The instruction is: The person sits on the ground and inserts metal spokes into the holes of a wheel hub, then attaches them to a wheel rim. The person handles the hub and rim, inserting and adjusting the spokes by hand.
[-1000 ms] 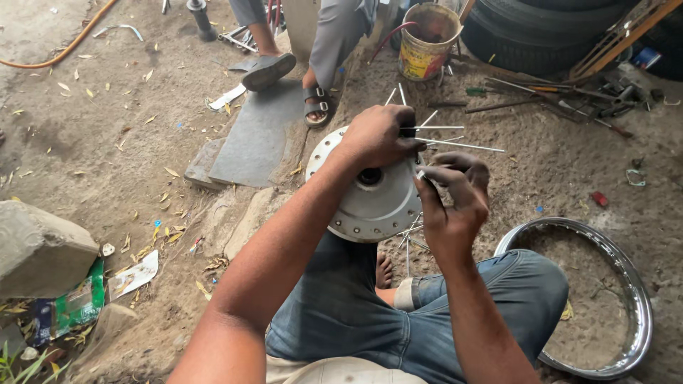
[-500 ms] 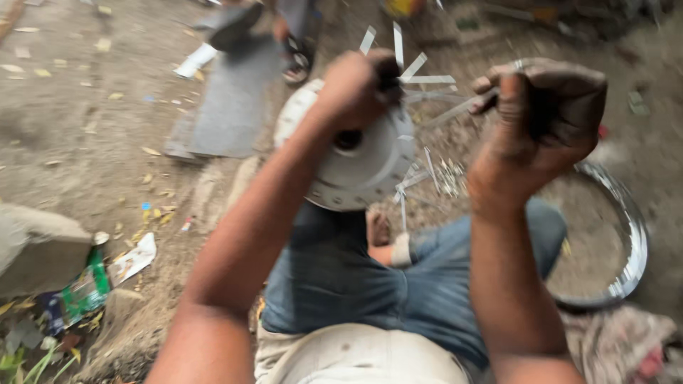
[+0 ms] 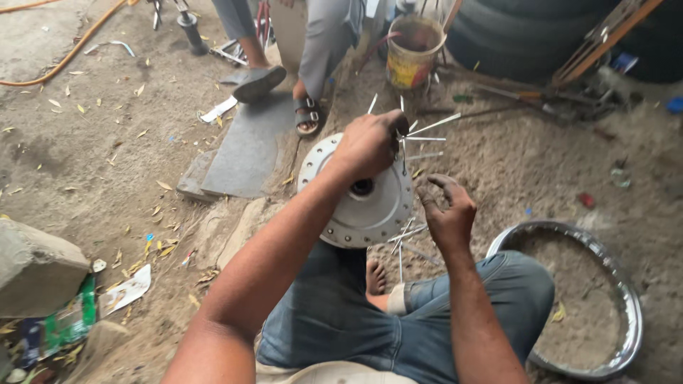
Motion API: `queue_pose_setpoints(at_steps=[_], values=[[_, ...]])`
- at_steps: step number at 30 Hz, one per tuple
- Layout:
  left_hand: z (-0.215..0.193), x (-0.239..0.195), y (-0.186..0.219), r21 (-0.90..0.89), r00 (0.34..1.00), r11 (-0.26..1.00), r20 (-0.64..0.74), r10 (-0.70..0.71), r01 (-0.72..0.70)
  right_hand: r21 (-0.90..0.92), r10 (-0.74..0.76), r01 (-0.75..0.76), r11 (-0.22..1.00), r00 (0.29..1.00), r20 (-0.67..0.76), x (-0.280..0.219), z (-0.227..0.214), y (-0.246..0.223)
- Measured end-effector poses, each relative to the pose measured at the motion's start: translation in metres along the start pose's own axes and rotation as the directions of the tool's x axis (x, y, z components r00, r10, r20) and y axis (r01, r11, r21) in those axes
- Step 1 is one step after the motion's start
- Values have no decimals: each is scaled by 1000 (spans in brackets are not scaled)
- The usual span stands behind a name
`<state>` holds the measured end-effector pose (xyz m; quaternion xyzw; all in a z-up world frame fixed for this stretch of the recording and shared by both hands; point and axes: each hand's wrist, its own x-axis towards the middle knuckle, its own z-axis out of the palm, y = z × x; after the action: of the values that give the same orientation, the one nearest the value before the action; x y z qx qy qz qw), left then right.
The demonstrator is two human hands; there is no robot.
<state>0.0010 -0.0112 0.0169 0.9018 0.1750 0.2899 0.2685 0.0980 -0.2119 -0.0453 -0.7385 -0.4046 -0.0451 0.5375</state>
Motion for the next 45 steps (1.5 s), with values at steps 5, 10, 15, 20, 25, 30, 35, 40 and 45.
queue_pose_setpoints(at_steps=[5, 10, 15, 20, 25, 30, 35, 40, 45], values=[[9, 0, 6, 8, 1000, 1000, 4, -23, 23, 422, 287, -398, 814, 908, 304, 23, 14, 22], [1, -3, 11, 22, 998, 999, -61, -29, 31, 694, 326, -527, 489, 849, 415, 38, 45, 12], [-11, -3, 6, -16, 998, 999, -55, -41, 40, 690, 259, -223, 689, 964, 53, 26, 23, -27], [-12, -6, 2, -66, 997, 997, -48, -53, 50, 354, -237, 281, 892, 958, -162, 17, 0, -72], [-11, -3, 8, -62, 996, 994, -11, -88, 87, -245, -606, 601, 761, 793, 64, 25, 15, -83], [-9, -4, 4, -82, 997, 996, -71, 10, -16, -188, -479, 484, 855, 875, 72, 24, 17, -65], [-7, 0, -5, -73, 999, 997, -53, 12, -16, -133, -400, 409, 903, 912, 88, 26, 21, -56], [-4, 1, 3, -54, 1000, 998, -13, 9, -9, -183, -406, 428, 885, 902, 147, 27, 16, -60], [-7, -1, 3, -88, 999, 996, -33, 32, -35, -183, -494, 513, 839, 858, 141, 24, 13, -55]])
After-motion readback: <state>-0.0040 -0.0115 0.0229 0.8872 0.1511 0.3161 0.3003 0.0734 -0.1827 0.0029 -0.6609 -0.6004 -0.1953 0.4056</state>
